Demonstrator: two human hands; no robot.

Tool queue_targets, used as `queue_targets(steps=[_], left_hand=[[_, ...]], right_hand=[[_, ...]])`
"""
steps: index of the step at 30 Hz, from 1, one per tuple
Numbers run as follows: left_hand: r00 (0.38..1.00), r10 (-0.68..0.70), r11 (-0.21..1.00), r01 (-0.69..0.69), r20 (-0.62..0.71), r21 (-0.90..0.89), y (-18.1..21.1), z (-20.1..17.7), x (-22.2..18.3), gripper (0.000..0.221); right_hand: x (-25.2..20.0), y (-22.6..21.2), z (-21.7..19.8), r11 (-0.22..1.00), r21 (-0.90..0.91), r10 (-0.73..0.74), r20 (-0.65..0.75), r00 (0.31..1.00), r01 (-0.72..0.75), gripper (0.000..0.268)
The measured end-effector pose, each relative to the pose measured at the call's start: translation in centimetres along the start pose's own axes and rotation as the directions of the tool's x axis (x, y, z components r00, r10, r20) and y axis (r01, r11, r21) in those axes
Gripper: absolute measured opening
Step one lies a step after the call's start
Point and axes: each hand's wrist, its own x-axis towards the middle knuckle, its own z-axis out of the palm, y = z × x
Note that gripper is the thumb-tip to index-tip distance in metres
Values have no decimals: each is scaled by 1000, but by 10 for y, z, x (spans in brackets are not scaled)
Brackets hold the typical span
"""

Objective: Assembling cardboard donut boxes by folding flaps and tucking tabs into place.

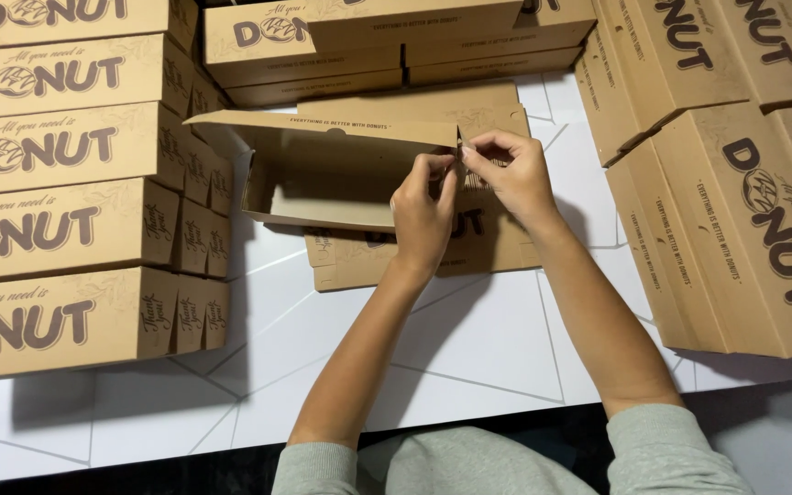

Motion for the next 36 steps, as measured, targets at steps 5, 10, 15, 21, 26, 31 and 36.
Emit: queue_targets(steps=[5, 10, 15, 21, 26, 31, 36], left_hand=[[999, -46, 993, 45, -10, -111, 2, 3, -2, 14], [999, -47, 987, 47, 4, -154, 8, 2, -2, 27], [994, -33, 981, 52, 104, -189, 7, -13, 5, 39], [874, 340, 936, -276, -349, 220, -14, -92, 42, 49], [976, 27, 996, -7, -216, 93, -78, -133, 66, 69], [998, -43, 999, 42, -54, -13, -89, -134, 74, 23], [986, -139, 977, 152, 90, -151, -93, -129, 69, 11]], right_hand=[[-6, -13, 8, 993, 91, 74, -21, 997, -72, 17], [-6, -12, 11, 989, 130, 62, 15, 998, -64, 23], [3, 18, -5, 998, -59, -27, 4, 1000, 27, 23], [4, -1, -33, 978, -189, -107, -121, 987, 83, 16], [13, 5, -57, 975, -213, -94, -142, 985, 62, 14], [11, -1, -54, 965, -260, -116, -299, 947, 36, 15], [-5, -17, 1, 913, -387, -226, -221, 949, 127, 18]])
